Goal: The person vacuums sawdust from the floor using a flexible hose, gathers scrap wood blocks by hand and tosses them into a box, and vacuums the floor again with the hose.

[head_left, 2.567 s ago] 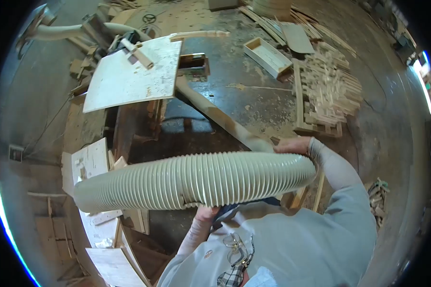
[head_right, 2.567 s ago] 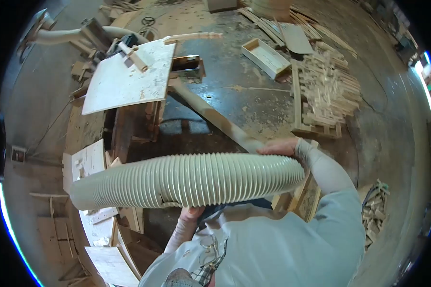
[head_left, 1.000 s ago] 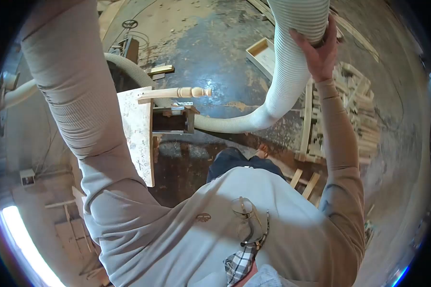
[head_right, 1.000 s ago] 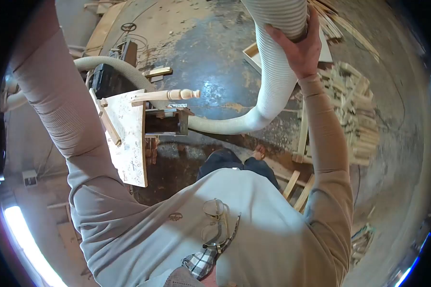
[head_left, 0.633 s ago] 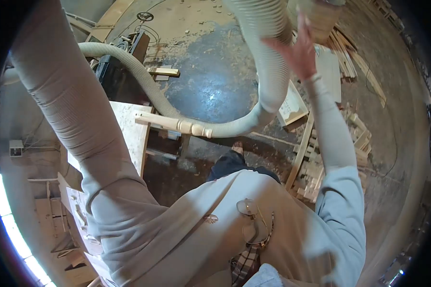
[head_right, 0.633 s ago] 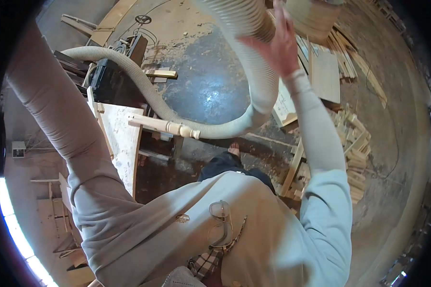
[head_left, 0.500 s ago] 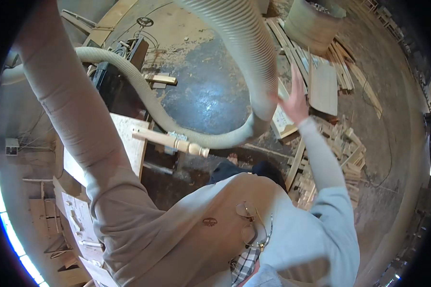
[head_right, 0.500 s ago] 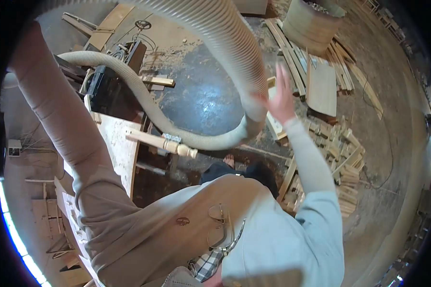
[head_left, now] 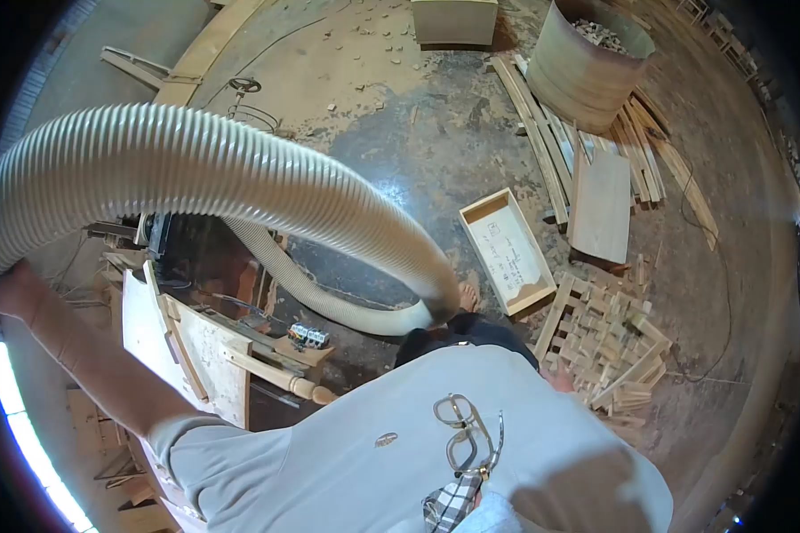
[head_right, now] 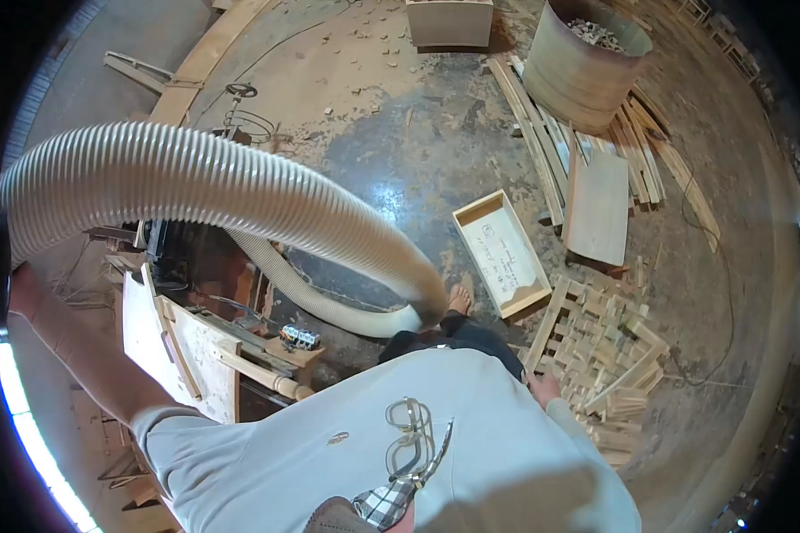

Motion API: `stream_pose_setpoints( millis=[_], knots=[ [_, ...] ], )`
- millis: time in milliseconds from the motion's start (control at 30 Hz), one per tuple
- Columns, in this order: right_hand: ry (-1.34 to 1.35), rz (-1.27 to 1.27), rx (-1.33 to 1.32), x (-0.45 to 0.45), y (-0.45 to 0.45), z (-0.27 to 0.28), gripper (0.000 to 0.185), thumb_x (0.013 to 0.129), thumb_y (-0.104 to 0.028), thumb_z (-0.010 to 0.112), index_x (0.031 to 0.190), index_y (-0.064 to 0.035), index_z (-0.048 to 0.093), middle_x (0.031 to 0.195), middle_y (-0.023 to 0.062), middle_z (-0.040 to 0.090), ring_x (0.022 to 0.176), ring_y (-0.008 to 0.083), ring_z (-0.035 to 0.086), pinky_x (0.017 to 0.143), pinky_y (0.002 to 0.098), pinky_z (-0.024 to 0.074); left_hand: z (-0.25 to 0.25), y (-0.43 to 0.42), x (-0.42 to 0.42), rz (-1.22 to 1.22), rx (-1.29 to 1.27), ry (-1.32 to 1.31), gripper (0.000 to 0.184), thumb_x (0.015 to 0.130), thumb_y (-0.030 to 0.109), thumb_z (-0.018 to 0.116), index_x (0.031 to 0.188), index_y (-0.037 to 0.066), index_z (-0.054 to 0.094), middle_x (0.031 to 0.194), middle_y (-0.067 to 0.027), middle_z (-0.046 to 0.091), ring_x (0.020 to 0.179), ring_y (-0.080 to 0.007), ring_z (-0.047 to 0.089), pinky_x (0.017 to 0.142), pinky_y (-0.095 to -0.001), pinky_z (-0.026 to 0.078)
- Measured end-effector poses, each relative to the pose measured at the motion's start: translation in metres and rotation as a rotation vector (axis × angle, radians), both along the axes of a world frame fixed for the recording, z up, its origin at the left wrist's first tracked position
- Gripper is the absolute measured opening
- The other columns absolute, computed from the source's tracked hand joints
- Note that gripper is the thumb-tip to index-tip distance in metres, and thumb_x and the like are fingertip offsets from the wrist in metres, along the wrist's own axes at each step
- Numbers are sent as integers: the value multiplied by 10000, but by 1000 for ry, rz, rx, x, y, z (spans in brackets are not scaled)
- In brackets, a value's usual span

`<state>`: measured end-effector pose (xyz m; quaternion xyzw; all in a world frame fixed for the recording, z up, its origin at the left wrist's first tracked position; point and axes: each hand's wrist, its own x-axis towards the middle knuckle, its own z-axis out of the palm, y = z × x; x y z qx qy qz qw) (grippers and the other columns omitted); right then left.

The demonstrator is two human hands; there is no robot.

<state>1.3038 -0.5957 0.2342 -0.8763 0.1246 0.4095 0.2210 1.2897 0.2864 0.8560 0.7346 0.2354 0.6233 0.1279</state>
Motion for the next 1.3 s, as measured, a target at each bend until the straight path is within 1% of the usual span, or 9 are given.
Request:
stream_pose_setpoints(
  millis=[100,200,267,400,467,667,833,1200,1300],
  knots=[
    [-55,-75,41,84,2,26,1112,955,-676,673,1656,94,284,1557,356,533,1452,448,542,1204,449,436,18,10,6,79,0,-2,692,1128,476,543,1662,62,391,1677,-95,425,1515,-259,452,1204,-478,448],
    [-265,-61,150,181,-13,2,1053,979,-661,661,1689,17,281,1624,336,466,1522,427,463,1234,459,391,38,17,16,131,5,9,685,1130,473,540,1659,63,398,1674,-94,430,1515,-257,454,1206,-475,446],
    [-362,-24,64,252,-4,2,1053,977,-666,666,1705,-19,268,1610,316,497,1475,437,518,1218,449,410,46,23,18,171,6,16,679,1131,472,539,1656,64,402,1672,-93,433,1514,-255,455,1207,-474,444],
    [-325,-97,345,368,74,45,1017,989,-585,722,1710,-30,266,1573,317,536,1366,349,642,1125,399,499,56,25,24,244,11,24,669,1133,468,536,1652,66,411,1669,-91,440,1514,-252,456,1210,-470,441],
    [-366,-75,556,413,106,6,1017,992,-513,762,1718,-32,236,1576,326,525,1377,337,634,1109,400,513,56,27,33,274,11,38,664,1134,467,534,1650,66,415,1667,-90,443,1514,-250,457,1211,-468,440],
    [-246,438,713,499,289,83,1106,949,-530,804,1732,-46,190,1634,309,465,1490,413,517,1192,466,457,46,47,71,351,18,50,649,1137,462,529,1643,69,428,1661,-88,453,1513,-246,460,1215,-463,435],
    [-337,826,847,600,439,135,1187,890,-608,823,1729,-48,196,1669,309,414,1531,438,457,1263,491,381,17,101,134,412,12,60,637,1139,457,525,1638,71,439,1657,-86,461,1512,-242,462,1218,-459,432],
    [-557,1172,1205,731,774,242,1518,677,-891,800,1731,-36,120,1752,315,205,1630,462,229,1336,556,243,-1,205,288,473,10,79,611,1145,448,517,1626,75,463,1647,-81,478,1510,-234,467,1226,-449,424],
    [-580,1232,1325,740,835,271,1537,666,-864,834,1731,-36,99,1766,290,178,1629,455,226,1337,564,242,-3,196,329,469,11,81,604,1147,446,514,1623,77,469,1644,-79,483,1510,-232,468,1228,-447,421]
  ],
)
